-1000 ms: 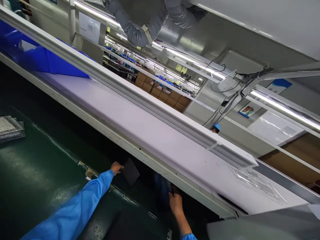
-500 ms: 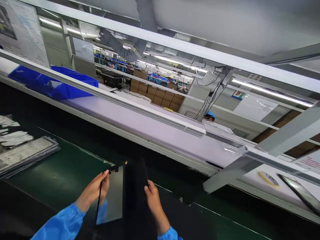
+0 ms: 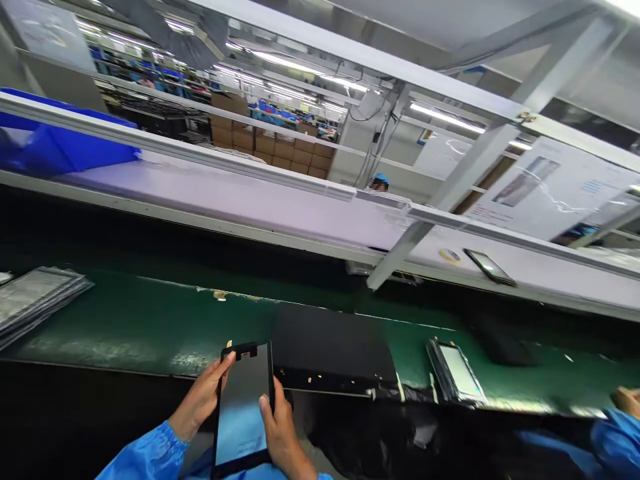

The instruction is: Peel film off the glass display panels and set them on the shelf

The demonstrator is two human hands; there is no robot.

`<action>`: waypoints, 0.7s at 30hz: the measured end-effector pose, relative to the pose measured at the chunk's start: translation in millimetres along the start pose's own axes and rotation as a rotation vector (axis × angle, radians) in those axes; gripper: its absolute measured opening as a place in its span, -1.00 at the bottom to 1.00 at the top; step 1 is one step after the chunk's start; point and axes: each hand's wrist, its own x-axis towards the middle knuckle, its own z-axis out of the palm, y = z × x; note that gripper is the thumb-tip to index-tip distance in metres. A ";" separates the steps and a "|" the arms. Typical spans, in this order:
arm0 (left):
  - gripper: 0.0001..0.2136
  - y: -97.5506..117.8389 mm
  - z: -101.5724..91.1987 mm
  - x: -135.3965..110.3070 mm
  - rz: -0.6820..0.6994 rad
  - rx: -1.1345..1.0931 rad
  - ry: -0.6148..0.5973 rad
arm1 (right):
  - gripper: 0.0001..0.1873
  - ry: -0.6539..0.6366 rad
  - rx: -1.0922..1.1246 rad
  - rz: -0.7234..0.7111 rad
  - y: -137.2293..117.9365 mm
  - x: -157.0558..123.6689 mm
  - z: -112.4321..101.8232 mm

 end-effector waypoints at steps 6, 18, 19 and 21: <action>-0.53 -49.2 19.4 -34.8 -0.132 0.125 -0.066 | -0.36 0.154 0.024 -0.063 6.7 -49.7 -8.5; -0.76 -154.9 137.1 31.3 -0.096 0.325 -0.108 | -0.26 0.346 0.037 -0.039 43.8 -51.8 -145.0; -0.79 -166.5 155.3 38.5 -0.093 0.328 -0.111 | -0.22 0.350 0.028 -0.023 51.6 -50.0 -165.1; -0.83 -188.6 192.2 53.0 -0.082 0.358 -0.125 | -0.16 0.379 0.005 -0.002 70.0 -46.4 -206.4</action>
